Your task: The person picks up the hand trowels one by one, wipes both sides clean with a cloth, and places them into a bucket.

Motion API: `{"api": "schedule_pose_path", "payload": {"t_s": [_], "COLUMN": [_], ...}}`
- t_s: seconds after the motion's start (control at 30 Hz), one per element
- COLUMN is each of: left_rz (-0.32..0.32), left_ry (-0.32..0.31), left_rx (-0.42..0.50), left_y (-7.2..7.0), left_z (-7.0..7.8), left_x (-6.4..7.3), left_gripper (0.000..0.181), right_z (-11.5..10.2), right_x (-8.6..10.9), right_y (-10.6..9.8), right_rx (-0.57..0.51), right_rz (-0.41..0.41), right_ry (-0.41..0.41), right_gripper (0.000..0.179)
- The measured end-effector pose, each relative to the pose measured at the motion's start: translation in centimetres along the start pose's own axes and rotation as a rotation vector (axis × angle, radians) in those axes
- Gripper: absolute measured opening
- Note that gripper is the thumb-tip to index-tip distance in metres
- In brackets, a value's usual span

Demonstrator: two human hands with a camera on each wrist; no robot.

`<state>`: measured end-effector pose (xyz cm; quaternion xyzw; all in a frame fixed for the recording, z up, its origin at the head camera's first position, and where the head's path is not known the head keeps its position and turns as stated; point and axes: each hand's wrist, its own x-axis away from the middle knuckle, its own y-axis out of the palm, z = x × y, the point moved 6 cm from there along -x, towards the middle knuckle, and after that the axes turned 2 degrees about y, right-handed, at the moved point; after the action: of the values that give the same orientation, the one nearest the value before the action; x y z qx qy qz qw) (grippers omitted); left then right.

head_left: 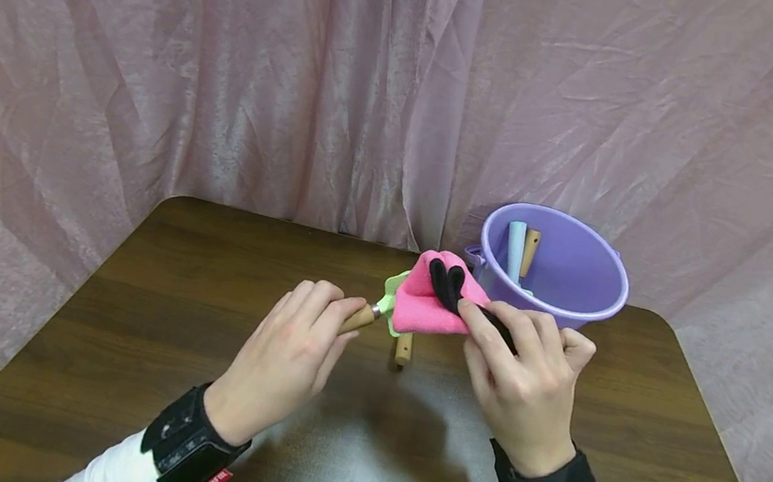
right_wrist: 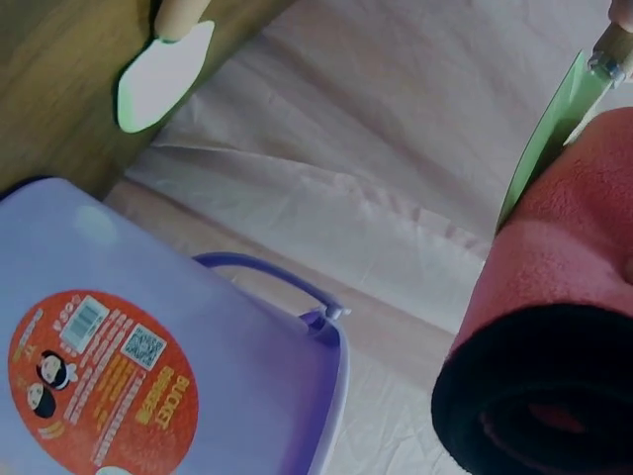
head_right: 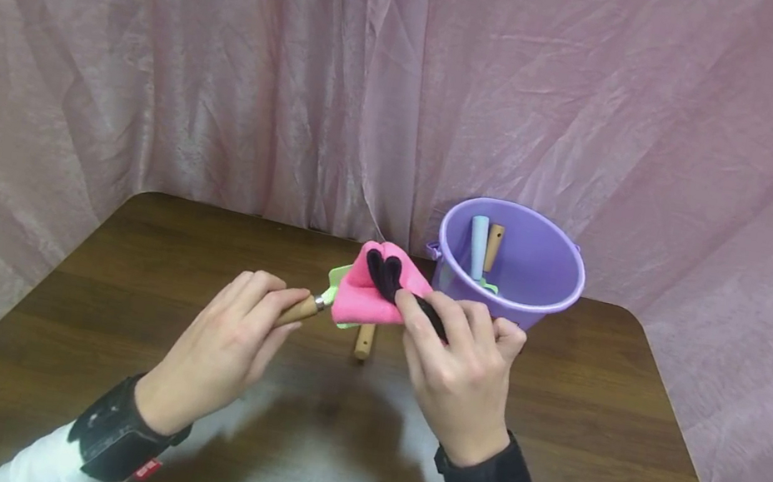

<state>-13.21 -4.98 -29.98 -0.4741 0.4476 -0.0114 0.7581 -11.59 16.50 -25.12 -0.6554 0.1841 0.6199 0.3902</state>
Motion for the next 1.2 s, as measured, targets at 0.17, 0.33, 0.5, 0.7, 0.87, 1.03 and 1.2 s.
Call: {"api": "schedule_pose_path", "payload": {"t_s": [0.17,0.33,0.5,0.7,0.87,1.03,1.2], "left_rz": [0.017,0.03,0.046,0.061,0.071,0.066,0.058], "left_ry": [-0.007,-0.016,-0.015,-0.016,-0.013,-0.017,-0.019], "left_rx": [0.001,-0.004,-0.007,-0.014,-0.015,-0.013,-0.011], "left_y": [-0.2,-0.3,-0.5,-0.6,-0.7,-0.6,-0.5], "left_z": [-0.3,-0.5,-0.7,-0.8,-0.8,-0.8,-0.7], "left_x": [0.0,0.0,0.0,0.0,-0.1,-0.1,-0.1], "left_gripper": [0.032,0.032,0.032,0.031,0.03,0.03,0.03], "right_z": [0.7,1.4,2.1,2.6,2.7,2.4,1.8], "right_x": [0.0,0.2,0.4,0.5,0.4,0.5,0.4], "right_y": [-0.1,-0.1,-0.1,-0.1,-0.1,-0.1,0.1], "right_rx": [0.041,0.073,0.099,0.146,0.173,0.154,0.127], "right_rz": [0.006,-0.012,-0.033,-0.039,-0.035,-0.033,-0.035], "right_ry": [0.049,0.077,0.095,0.091,0.087,0.072,0.048], "right_gripper": [0.023,0.023,0.024,0.025,0.024,0.025,0.023]}}
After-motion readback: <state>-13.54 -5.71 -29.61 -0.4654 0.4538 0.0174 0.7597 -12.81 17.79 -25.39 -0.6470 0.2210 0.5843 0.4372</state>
